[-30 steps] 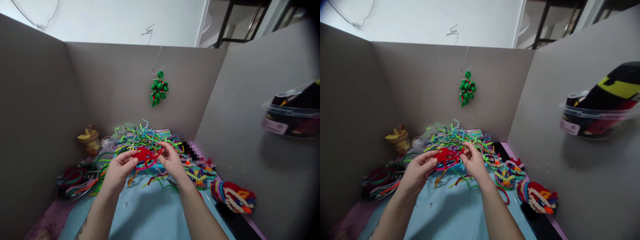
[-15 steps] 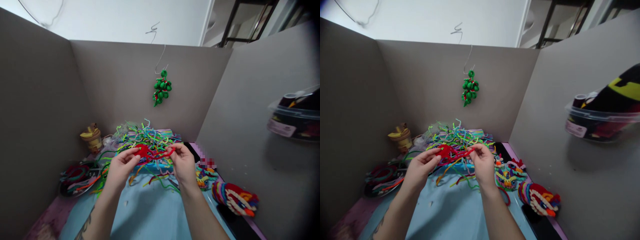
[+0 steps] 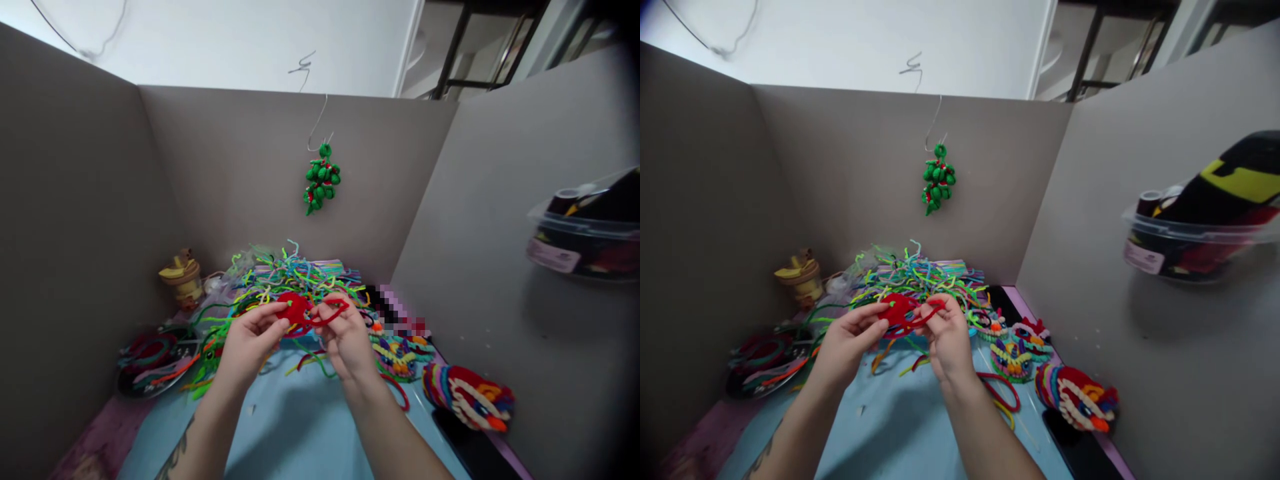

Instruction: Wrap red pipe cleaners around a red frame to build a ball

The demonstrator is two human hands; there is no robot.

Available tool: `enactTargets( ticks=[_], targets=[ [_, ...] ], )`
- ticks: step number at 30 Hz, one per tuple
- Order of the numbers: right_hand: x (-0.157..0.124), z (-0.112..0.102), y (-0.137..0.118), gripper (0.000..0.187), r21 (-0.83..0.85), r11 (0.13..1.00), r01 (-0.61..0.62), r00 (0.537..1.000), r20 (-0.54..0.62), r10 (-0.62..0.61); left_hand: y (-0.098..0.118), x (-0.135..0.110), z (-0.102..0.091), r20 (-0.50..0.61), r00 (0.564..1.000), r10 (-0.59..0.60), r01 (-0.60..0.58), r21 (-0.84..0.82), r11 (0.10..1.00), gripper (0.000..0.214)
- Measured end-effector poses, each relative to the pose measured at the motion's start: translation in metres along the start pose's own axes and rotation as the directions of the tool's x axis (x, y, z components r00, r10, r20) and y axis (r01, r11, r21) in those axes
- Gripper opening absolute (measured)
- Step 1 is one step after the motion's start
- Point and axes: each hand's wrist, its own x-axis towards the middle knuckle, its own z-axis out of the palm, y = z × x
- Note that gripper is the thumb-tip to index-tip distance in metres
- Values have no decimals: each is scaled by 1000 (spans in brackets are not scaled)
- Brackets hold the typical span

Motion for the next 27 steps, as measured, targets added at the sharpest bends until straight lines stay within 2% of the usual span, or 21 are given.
enactTargets(
  ticks=[3,6,8,11,14,18,20,24,27],
  targets=[
    [2,-2,-2,33,30,999,-10,999,-47,11,0,0,0,-7,999,32,-32,14,999,28],
    [6,-5,-5,34,64,994,-83,991,-101,90,-1,-1,-2,-3,997,73,-73,43,996,27],
    [7,-7,-4,33,67,989,-134,985,-104,140,-2,-2,-2,2,995,96,-96,57,994,26],
    [7,-8,0,28,73,988,-137,986,-85,143,-3,-4,-2,7,993,116,-116,65,991,25],
    [4,-8,5,20,46,996,-77,996,-30,78,-5,-7,-2,10,992,127,-127,62,990,24],
    [1,-6,9,13,-160,983,94,993,81,-82,-6,-7,-3,20,994,106,-107,34,994,25],
    [0,-6,8,12,-263,955,139,986,123,-110,-7,-5,-3,13,996,84,-84,11,996,26],
    [2,-9,6,10,-416,894,167,969,238,-71,-9,-3,-2,-62,994,87,-88,-12,996,29],
    [2,-11,8,17,-483,834,266,959,224,-176,-11,-4,2,-186,973,137,-139,5,990,32]
  ],
)
